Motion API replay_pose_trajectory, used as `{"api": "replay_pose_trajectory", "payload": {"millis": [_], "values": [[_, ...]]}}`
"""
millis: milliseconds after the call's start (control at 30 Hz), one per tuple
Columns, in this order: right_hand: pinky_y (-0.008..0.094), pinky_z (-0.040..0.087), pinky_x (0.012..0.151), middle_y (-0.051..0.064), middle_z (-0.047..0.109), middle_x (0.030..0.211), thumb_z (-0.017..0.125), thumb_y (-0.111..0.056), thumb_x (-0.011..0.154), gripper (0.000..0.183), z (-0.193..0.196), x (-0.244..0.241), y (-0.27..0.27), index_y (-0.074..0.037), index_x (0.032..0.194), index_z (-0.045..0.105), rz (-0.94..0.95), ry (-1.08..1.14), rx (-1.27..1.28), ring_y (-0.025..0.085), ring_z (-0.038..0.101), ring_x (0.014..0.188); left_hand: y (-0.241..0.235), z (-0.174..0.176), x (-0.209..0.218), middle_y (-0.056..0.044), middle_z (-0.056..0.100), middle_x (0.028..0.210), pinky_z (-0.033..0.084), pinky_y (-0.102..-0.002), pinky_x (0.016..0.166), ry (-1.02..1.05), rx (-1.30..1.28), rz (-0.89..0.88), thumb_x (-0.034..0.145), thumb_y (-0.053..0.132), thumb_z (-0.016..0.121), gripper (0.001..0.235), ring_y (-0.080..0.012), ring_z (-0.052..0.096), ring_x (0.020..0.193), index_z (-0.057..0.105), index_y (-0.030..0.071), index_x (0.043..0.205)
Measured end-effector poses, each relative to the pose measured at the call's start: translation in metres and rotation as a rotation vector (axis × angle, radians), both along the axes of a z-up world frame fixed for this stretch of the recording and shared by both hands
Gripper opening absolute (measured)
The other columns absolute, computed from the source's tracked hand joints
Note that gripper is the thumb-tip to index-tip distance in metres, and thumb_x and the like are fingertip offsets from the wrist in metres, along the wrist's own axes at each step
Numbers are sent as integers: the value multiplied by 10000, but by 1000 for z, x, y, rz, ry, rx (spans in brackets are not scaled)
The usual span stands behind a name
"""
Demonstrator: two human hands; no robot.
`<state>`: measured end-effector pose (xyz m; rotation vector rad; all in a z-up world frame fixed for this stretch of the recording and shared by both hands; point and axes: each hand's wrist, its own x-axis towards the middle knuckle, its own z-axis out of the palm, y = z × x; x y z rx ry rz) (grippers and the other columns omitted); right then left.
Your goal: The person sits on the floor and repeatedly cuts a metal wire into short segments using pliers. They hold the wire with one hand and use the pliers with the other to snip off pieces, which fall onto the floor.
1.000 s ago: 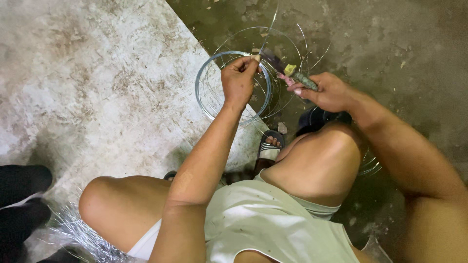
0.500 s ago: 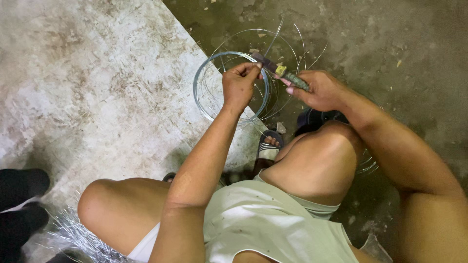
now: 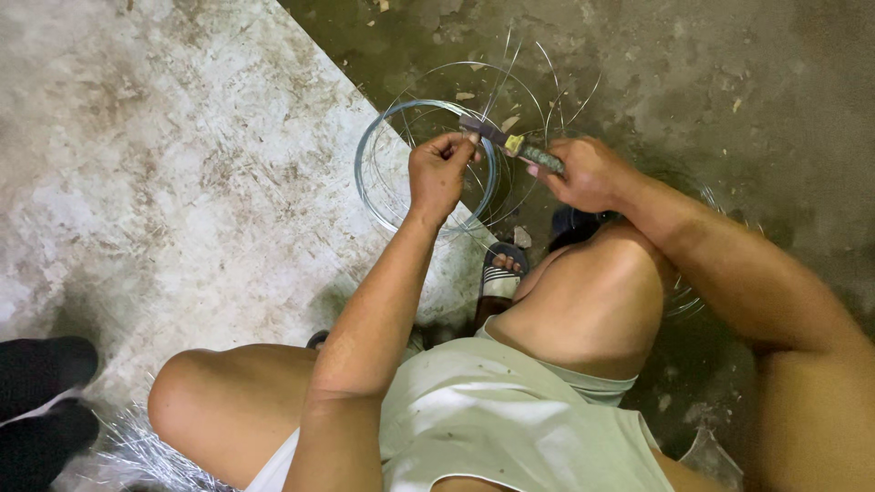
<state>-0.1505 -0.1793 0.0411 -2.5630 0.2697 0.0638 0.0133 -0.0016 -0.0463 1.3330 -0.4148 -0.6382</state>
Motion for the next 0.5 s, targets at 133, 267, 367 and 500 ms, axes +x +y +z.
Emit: {"api": "replay_pose_trajectory", "payload": {"millis": [133,267,367,500], "values": [[436,505,634,181,669,745,704,-319,939,285,-2,-1,-4,-50,1031,724,-25,73,142,324,615,677,-5,-8,1,12,706,743,376,-204,566,5,-4,-9,969,152,732,181,-9,501,621,780,-17,929],[390,491,629,141,659,686,707,-382,945,335,-9,0,-14,-78,1077,751,-55,263,137,207,596,601,-8,-9,2,11,720,747,425,-199,584,11,-35,31,954,145,722,165,-16,561,635,773,-10,982],[380,499,632,118,664,714,707,-392,973,355,-19,-10,-27,-41,973,759,-43,300,304,166,564,671,-7,-9,2,8,695,716,381,-209,539,27,45,62,950,153,731,173,-26,510,598,777,-14,965],[332,540,720,51,746,845,671,-409,925,379,-36,-43,-51,-71,1075,755,-151,354,549,128,657,786,-6,-9,7,2,717,741,439,-205,578,22,-1,86,945,155,738,178,-29,585,637,778,-14,982]]}}
